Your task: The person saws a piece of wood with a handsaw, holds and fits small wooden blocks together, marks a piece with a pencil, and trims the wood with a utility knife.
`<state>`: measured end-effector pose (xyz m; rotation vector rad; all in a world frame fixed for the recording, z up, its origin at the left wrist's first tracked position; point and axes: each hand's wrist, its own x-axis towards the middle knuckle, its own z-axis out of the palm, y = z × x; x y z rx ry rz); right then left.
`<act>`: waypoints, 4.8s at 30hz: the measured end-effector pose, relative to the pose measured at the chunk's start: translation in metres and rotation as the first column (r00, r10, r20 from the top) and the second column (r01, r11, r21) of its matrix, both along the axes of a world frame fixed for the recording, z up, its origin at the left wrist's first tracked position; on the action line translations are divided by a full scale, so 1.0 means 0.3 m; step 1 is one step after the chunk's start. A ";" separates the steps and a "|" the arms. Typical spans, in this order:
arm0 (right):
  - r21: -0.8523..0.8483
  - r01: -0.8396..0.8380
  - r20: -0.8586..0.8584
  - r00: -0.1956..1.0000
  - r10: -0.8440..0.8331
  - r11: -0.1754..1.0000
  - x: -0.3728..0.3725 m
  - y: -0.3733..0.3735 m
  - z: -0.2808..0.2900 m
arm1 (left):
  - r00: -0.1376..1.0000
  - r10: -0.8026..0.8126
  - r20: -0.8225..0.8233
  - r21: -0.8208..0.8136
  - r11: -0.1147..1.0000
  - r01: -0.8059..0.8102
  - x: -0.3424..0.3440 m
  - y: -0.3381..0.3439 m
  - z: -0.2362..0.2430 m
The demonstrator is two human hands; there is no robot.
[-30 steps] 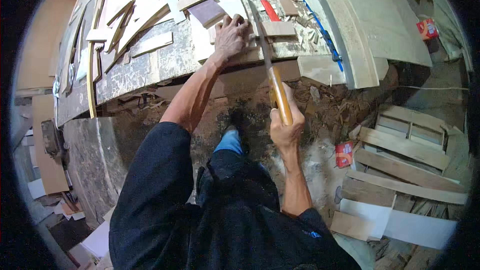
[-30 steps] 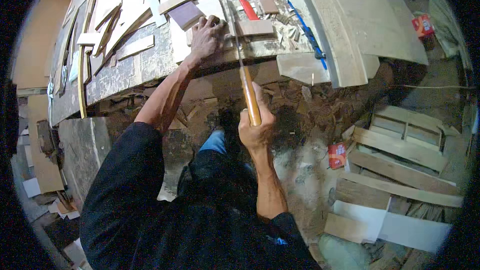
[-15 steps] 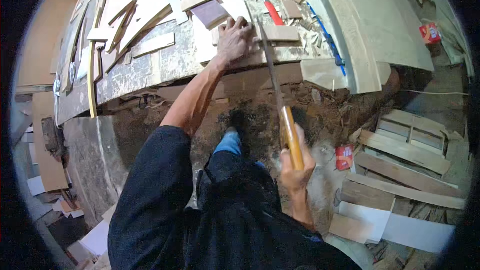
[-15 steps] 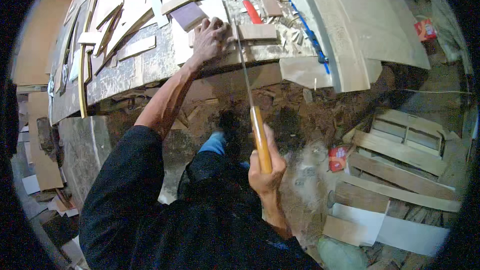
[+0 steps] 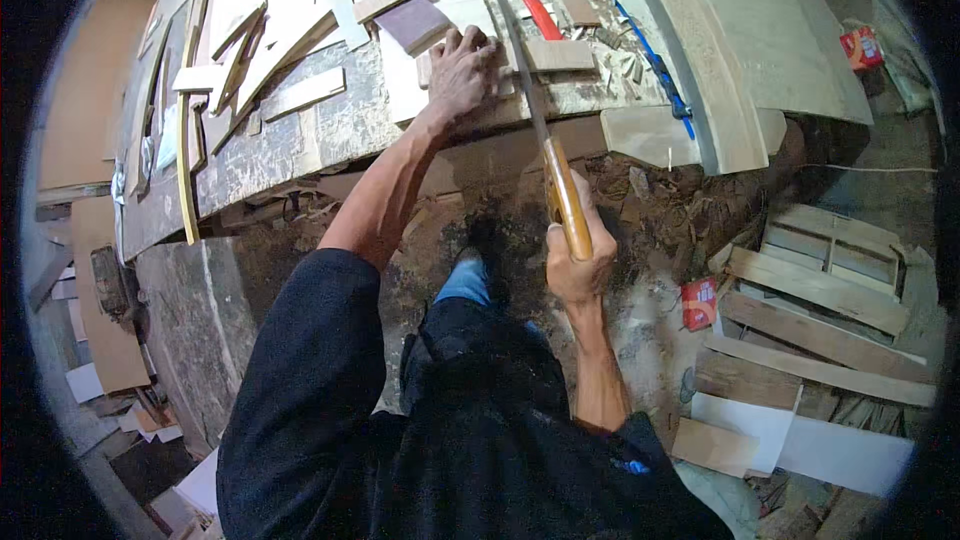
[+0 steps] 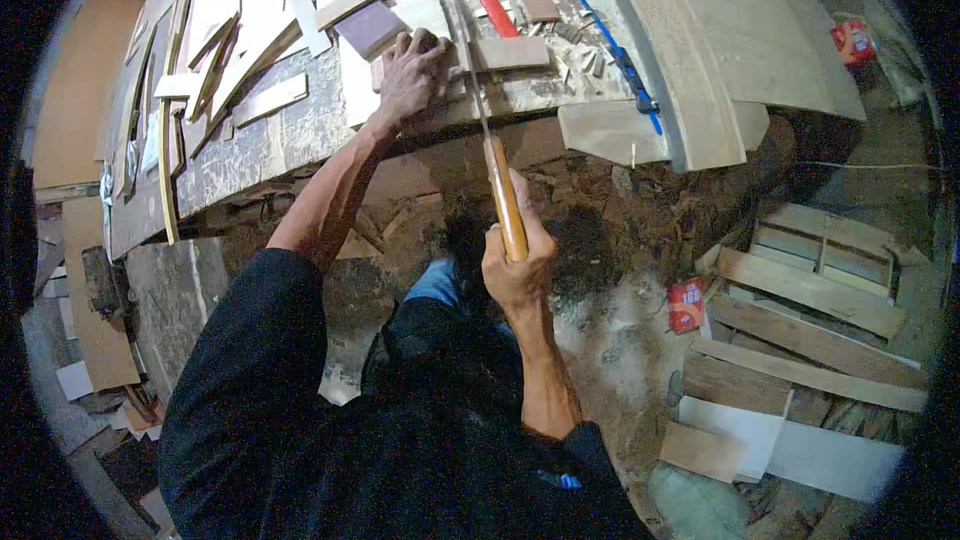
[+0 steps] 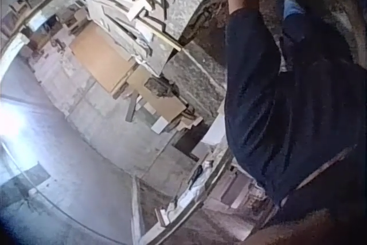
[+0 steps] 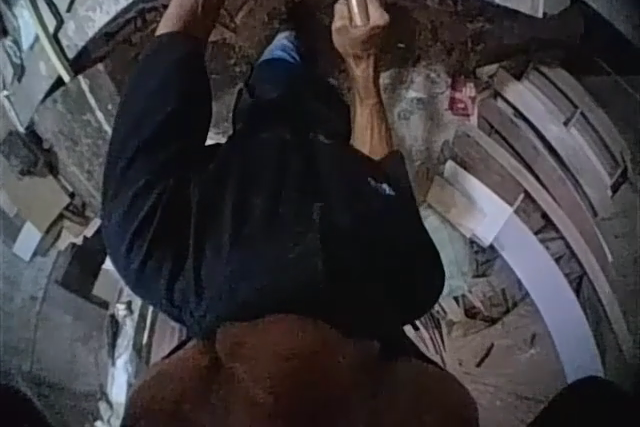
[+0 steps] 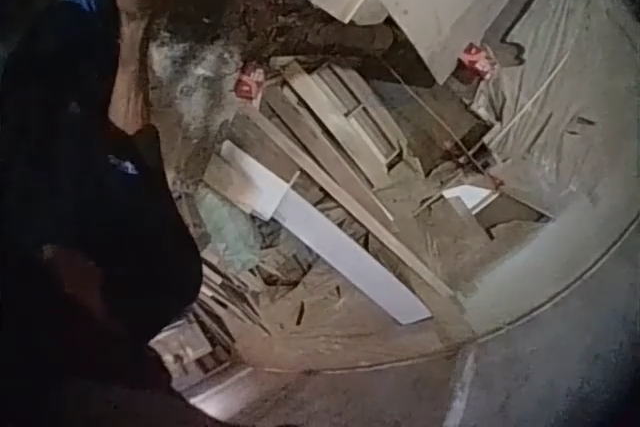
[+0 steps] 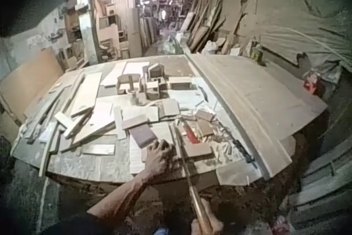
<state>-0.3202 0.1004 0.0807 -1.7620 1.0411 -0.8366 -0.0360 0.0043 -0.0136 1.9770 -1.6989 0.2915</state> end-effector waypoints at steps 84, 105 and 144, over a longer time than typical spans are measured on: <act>-0.605 -0.242 -0.224 0.966 0.130 0.758 0.244 -0.687 0.043 | 0.650 -0.200 -0.734 -0.356 0.927 -0.116 -0.241 -0.124 0.369; -0.005 -0.347 0.069 0.936 0.346 0.938 0.502 -0.525 0.087 | 0.664 0.258 -0.702 -0.020 0.924 -0.382 0.143 0.205 0.261; -0.055 -0.770 -0.904 0.309 0.296 0.636 0.909 -0.666 0.105 | 0.950 0.226 -0.214 0.227 0.958 -0.177 0.362 0.153 0.214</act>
